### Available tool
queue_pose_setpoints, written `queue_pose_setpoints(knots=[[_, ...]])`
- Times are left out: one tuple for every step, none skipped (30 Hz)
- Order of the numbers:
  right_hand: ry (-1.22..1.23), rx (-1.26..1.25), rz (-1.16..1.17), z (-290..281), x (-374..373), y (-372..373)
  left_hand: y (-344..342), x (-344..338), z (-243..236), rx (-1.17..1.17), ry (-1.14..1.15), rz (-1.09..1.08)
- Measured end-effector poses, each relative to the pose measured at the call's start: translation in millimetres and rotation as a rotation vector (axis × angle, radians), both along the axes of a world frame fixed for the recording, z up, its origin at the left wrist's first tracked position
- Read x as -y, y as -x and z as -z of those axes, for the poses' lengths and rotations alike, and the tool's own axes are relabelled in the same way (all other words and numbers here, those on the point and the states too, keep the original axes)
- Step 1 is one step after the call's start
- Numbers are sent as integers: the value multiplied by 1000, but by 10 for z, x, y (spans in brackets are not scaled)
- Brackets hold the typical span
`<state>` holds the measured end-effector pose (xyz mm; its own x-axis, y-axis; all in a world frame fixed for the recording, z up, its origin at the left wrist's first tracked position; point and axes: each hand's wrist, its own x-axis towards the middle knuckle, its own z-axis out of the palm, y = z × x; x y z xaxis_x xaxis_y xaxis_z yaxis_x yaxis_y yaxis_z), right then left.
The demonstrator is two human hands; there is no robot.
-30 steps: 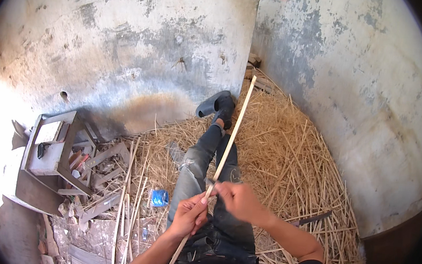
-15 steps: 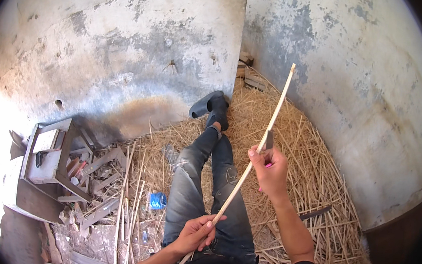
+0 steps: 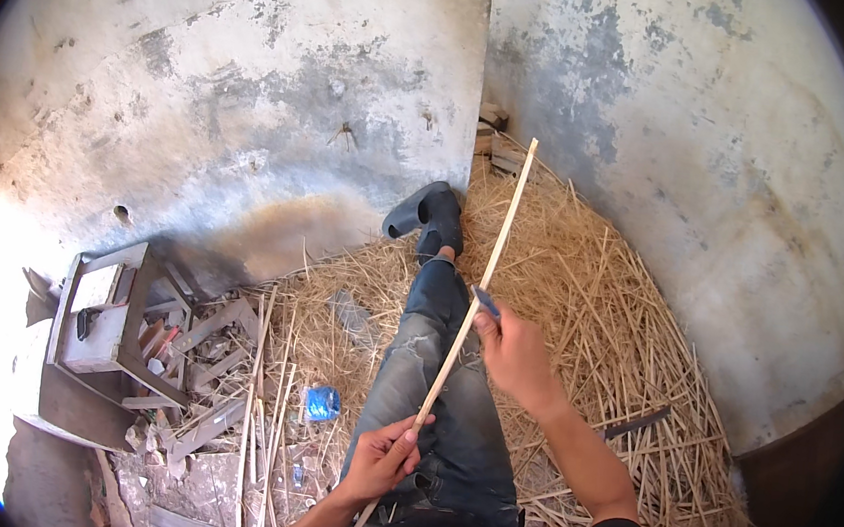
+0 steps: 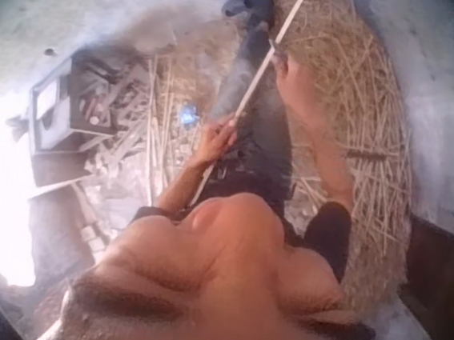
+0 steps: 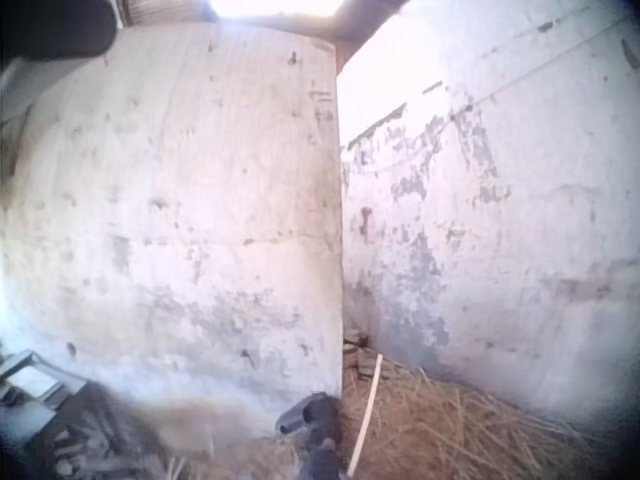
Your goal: The person uses a knife to shave and smooth a thin bamboo strip while sitting on a hay-covered floor.
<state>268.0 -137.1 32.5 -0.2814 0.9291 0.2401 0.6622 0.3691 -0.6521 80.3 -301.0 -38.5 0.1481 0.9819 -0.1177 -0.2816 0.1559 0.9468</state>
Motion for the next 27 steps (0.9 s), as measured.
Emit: queue_pose_setpoints(knots=[[-3,59,41,-19,40,49,39,-22,-17,-7,-3,-6],[-6,59,39,21,142,96,73,-52,-31,-10,27,-41],[-61,103,-128,117,311,132,87,-86,-27,-7,63,-68],[-116,146,-295,196,435,154,97,-130,-22,0,64,-62],[-99,134,-344,254,494,175,114,-148,-10,17,50,-72],[-89,136,-347,261,448,161,120,-167,-10,34,34,-82],[-76,67,-267,224,333,132,99,-183,-28,15,48,-72],[-52,-1,-185,182,236,109,66,-172,-24,18,69,-72],[-43,-94,-84,169,113,110,42,-157,8,36,77,-63],[-52,-156,-19,179,37,91,23,-143,46,54,83,-54],[-57,-206,61,222,5,38,-2,-143,125,73,48,-27],[-25,-198,68,375,1,-19,-34,-176,213,79,81,-25],[-4,-459,106,577,-8,-63,-57,-248,302,44,99,-24],[20,-716,164,751,50,-116,-101,-273,463,11,127,-12],[205,-991,174,853,196,-81,-92,-268,703,8,156,-20],[219,-995,189,1174,357,-87,-85,-303,953,-16,190,-68],[36,-764,267,1699,468,-85,-66,-341,1090,-47,212,-114],[-147,-520,346,2065,532,-109,-57,-352,1136,-55,213,-97],[-142,-530,356,2238,586,-106,-3,-311,1178,-40,232,-134],[-16,-363,275,2221,598,-123,7,-307,1138,-18,241,-175],[109,-195,191,2207,603,-131,28,-316,1102,-22,237,-173],[105,-199,192,2203,570,-106,63,-323,1065,-2,219,-195],[128,-356,238,2201,507,-66,101,-327,1027,18,201,-218],[152,-512,281,2194,473,-37,146,-327,983,16,196,-221],[136,-511,269,2229,408,-57,159,-364,825,28,146,-221],[93,-440,213,2385,340,-110,140,-393,679,41,100,-217],[72,-361,151,2439,362,-128,119,-400,562,60,67,-195]])
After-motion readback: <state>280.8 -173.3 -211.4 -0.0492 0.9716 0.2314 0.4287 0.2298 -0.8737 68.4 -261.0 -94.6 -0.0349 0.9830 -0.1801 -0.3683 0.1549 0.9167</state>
